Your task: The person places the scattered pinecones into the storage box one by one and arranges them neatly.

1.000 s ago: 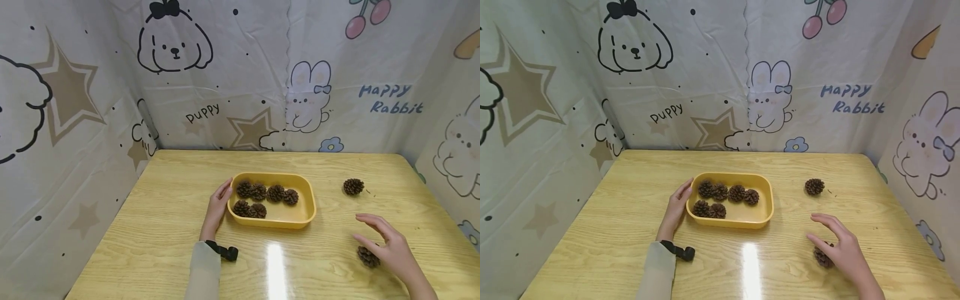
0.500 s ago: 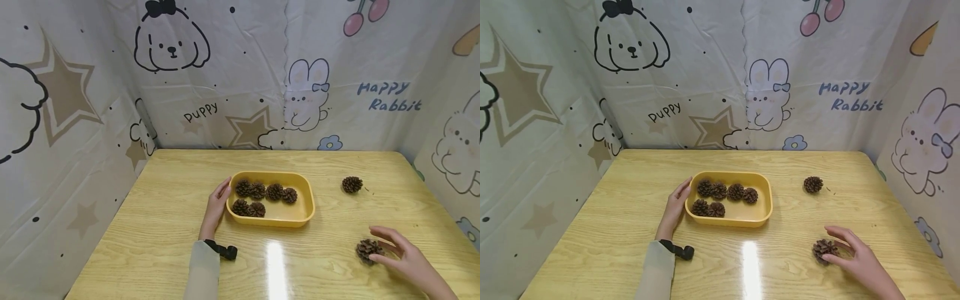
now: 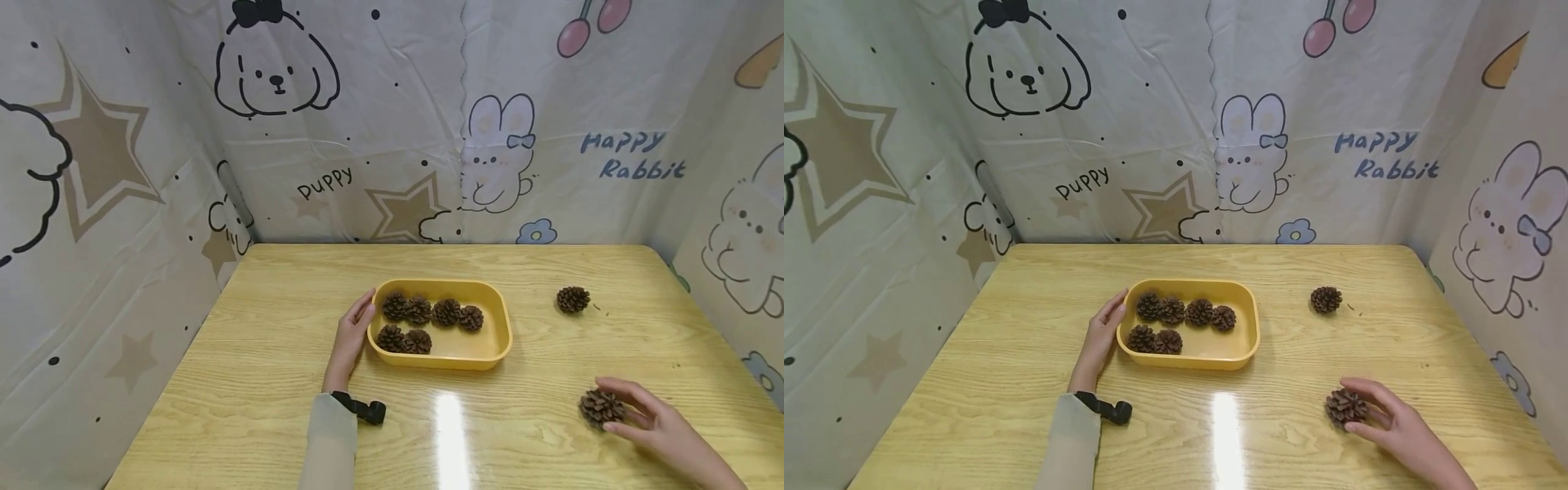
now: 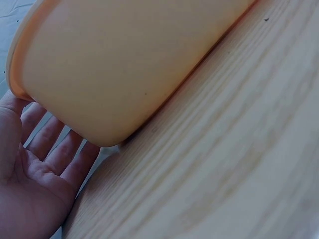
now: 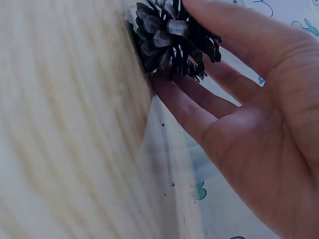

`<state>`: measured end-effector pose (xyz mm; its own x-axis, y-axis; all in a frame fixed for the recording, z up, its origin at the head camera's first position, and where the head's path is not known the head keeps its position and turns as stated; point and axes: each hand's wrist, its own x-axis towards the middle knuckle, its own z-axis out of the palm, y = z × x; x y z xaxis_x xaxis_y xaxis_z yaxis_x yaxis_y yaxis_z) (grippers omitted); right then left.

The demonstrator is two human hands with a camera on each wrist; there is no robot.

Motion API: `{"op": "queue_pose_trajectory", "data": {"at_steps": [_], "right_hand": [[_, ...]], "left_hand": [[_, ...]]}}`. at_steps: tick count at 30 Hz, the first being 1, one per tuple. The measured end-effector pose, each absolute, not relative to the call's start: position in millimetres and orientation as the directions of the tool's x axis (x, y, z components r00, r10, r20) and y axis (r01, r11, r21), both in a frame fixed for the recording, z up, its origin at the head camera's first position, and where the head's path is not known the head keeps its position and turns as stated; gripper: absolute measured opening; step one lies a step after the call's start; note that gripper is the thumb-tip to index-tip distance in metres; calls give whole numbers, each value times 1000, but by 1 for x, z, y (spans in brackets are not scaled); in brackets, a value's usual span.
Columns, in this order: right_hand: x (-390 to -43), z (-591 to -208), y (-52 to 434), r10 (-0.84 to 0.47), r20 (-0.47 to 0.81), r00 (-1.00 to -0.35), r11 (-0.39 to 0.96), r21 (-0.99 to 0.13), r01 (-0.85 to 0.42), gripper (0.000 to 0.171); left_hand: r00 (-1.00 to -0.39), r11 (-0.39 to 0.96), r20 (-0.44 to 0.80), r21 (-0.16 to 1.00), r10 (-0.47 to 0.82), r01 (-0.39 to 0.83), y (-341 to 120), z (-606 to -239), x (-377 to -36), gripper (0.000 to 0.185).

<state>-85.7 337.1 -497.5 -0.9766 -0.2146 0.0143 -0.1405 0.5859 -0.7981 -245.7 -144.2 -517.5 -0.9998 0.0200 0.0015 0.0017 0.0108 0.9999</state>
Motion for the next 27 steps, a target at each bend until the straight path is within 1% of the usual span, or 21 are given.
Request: {"op": "queue_pose_trajectory", "data": {"at_steps": [5, 9, 12, 16, 22, 27], "right_hand": [[-86, -497, 335, -226, 4, -974, 540, -832, -129, 50], [-87, -496, 333, -202, -25, -979, 548, -831, -92, 48], [-87, -495, 331, -170, -40, -985, 566, -822, -64, 48], [-86, -493, 330, -132, -33, -991, 584, -810, -51, 49], [-86, -494, 331, -83, -20, -996, 603, -797, -34, 50], [-86, -495, 330, -41, 30, -999, 603, -796, -48, 49]], "left_hand": [[-1000, 9, -12, 1000, 21, -11, -145, -518, -246, 46], [-999, 7, -20, 1000, 32, -20, -146, -515, -246, 46], [-999, 16, -23, 1000, 40, -22, -145, -504, -241, 46], [-999, 26, -24, 999, 38, -23, -143, -492, -234, 46], [-999, 28, -10, 1000, 39, -9, -143, -490, -232, 46], [-999, 23, -15, 1000, 42, -14, -143, -490, -232, 45]]}}
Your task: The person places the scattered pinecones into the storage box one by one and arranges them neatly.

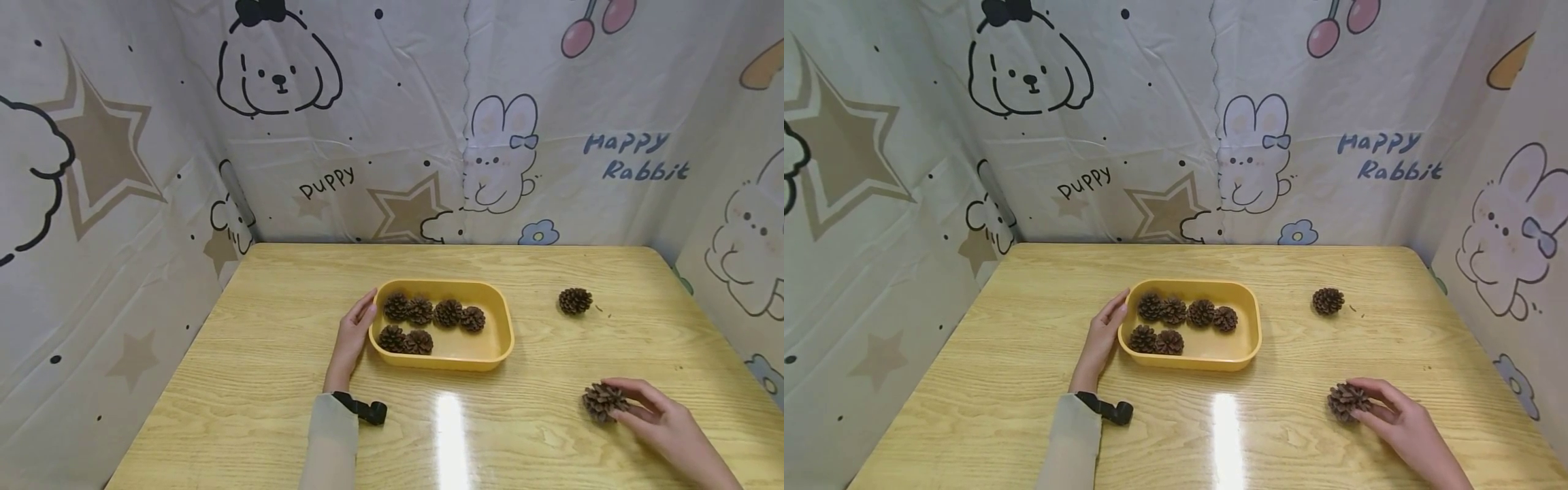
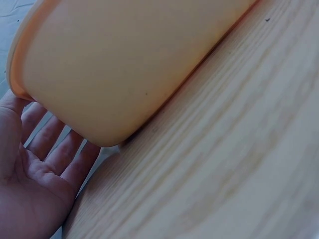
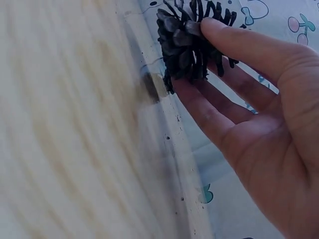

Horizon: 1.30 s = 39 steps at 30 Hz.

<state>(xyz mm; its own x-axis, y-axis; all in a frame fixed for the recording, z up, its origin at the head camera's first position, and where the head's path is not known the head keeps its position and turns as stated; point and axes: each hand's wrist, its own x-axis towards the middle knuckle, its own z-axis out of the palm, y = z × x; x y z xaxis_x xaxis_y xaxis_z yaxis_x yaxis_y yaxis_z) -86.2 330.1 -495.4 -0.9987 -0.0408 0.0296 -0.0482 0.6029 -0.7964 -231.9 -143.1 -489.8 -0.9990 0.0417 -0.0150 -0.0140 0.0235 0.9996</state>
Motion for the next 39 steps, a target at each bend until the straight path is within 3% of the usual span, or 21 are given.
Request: {"op": "queue_pose_trajectory", "data": {"at_steps": [13, 25, 39], "right_hand": [[-98, -488, 311, -89, 300, -950, 566, -769, -296, 45], [-112, -482, 293, -70, 274, -959, 549, -792, -266, 43], [-135, -475, 258, -129, 436, -891, 456, -771, -444, 48]], "left_hand": [[-1000, 28, -10, 1000, 23, -10, -144, -498, -237, 45], [-1000, 35, 17, 999, -9, 17, -143, -519, -247, 46], [-1000, 34, 24, 999, 1, 24, -144, -519, -246, 47]]}}
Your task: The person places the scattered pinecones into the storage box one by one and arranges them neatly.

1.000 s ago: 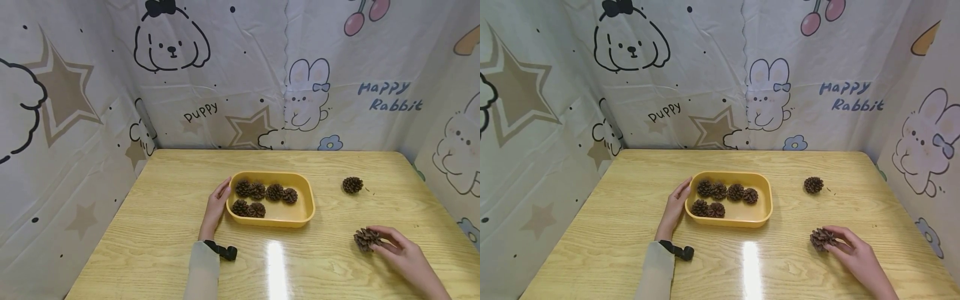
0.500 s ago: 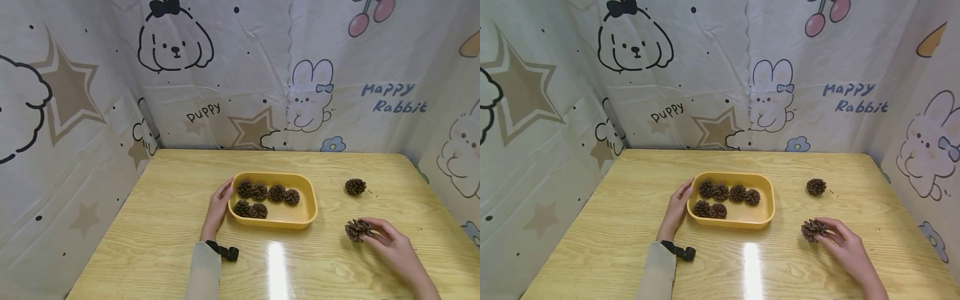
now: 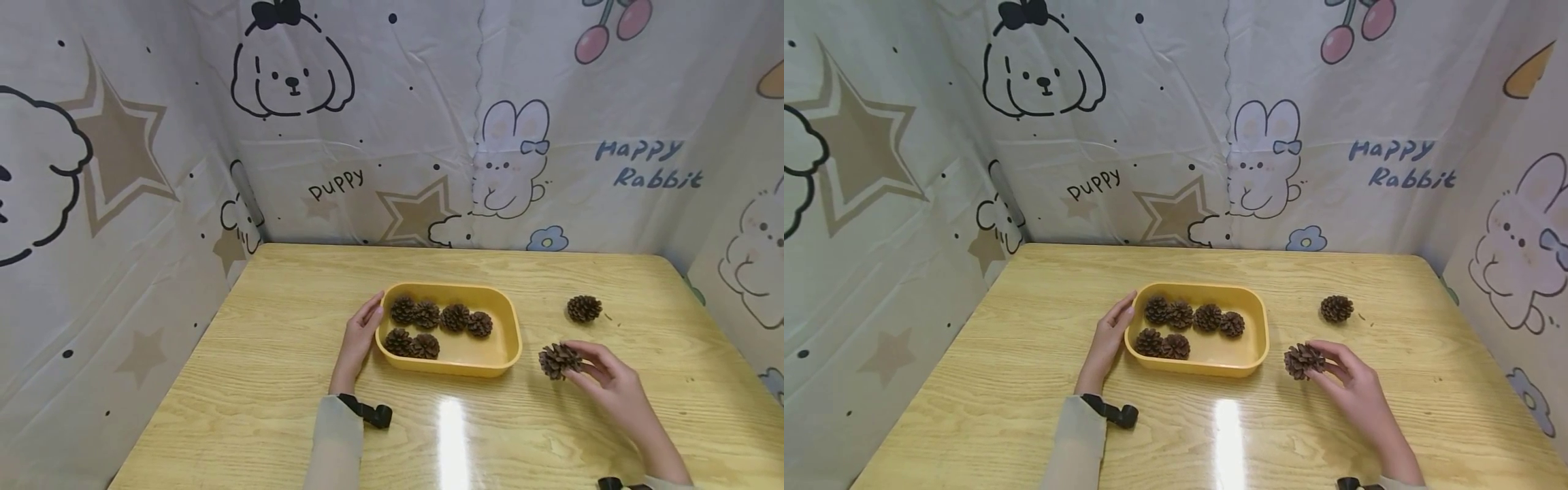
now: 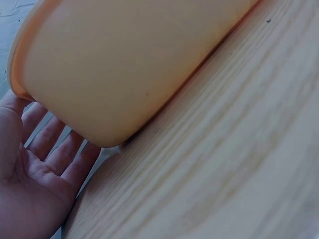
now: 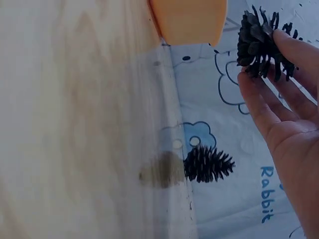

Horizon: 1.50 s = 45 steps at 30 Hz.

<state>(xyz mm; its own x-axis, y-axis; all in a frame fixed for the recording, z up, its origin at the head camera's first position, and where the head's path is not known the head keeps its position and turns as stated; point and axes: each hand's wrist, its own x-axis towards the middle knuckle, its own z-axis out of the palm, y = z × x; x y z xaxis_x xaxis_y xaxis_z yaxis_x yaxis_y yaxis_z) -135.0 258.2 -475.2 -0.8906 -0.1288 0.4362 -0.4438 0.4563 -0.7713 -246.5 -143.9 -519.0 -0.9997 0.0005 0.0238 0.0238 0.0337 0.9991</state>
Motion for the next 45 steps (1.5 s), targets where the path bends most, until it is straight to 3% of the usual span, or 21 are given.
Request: {"op": "queue_pose_trajectory", "data": {"at_steps": [7, 32, 45], "right_hand": [[-145, -472, 244, -175, 491, -854, 406, -754, -517, 51], [-182, -467, 205, -296, 520, -801, 322, -735, -597, 51], [-198, -462, 186, -430, 375, -821, 473, -681, -559, 41]], "left_hand": [[-1000, 15, 17, 1000, -2, 17, -144, -520, -247, 47], [-1000, 33, 17, 999, -2, 17, -144, -516, -244, 48], [-1000, 11, -7, 1000, 20, -6, -145, -502, -238, 46]]}}
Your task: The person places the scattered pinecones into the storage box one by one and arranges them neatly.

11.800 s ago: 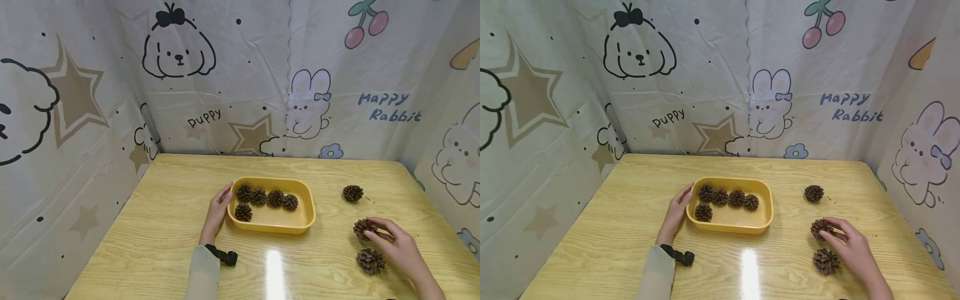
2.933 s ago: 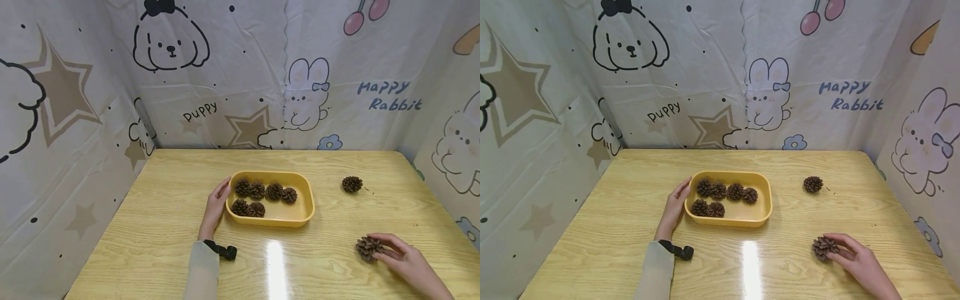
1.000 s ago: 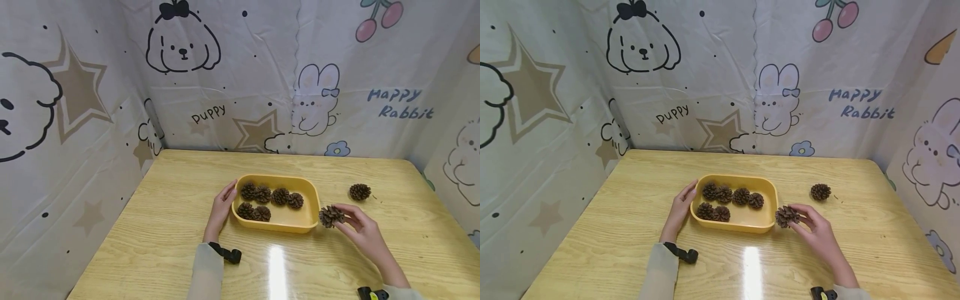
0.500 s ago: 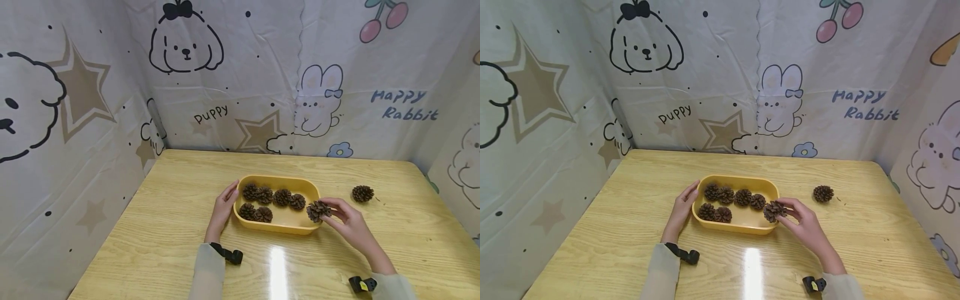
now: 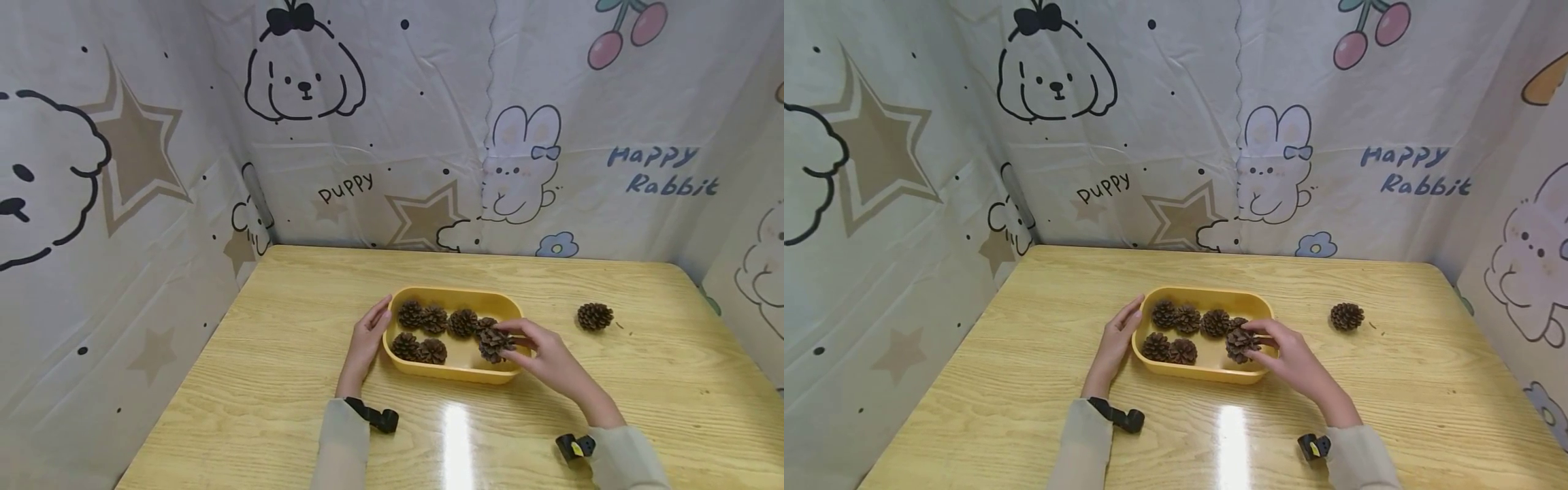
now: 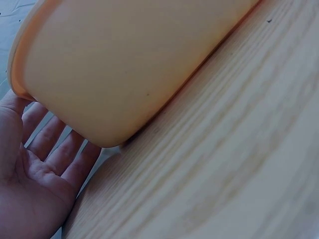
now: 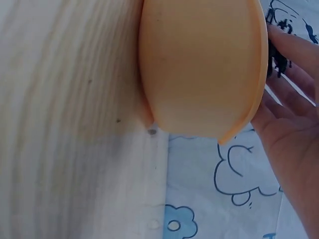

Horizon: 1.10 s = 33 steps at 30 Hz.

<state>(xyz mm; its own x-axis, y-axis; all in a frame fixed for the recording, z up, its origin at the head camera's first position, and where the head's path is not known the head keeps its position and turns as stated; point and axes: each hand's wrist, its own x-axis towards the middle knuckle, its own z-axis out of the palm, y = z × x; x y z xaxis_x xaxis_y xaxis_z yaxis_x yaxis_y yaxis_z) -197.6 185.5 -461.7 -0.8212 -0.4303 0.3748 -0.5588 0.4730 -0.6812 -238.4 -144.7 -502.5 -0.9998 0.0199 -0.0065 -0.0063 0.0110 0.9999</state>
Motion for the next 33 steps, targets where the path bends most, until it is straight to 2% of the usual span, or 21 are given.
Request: {"op": "queue_pose_trajectory", "data": {"at_steps": [5, 9, 17, 29, 33], "right_hand": [[-202, -458, 176, -483, 286, -828, 558, -628, -543, 39], [-207, -456, 168, -527, 248, -813, 564, -613, -553, 39], [-215, -454, 156, -583, 174, -794, 579, -597, -556, 37], [-223, -457, 142, -637, 162, -754, 600, -511, -616, 34], [-225, -458, 137, -657, 172, -734, 592, -484, -644, 34]], "left_hand": [[-1000, 32, 27, 999, 9, 28, -143, -507, -238, 47], [-1000, 29, 31, 999, -1, 31, -144, -518, -245, 48], [-1000, 31, 15, 999, -4, 15, -144, -517, -244, 48], [-1000, -9, -1, 1000, 31, -2, -146, -518, -244, 47], [-999, -5, -16, 1000, 42, -16, -146, -507, -239, 46]]}}
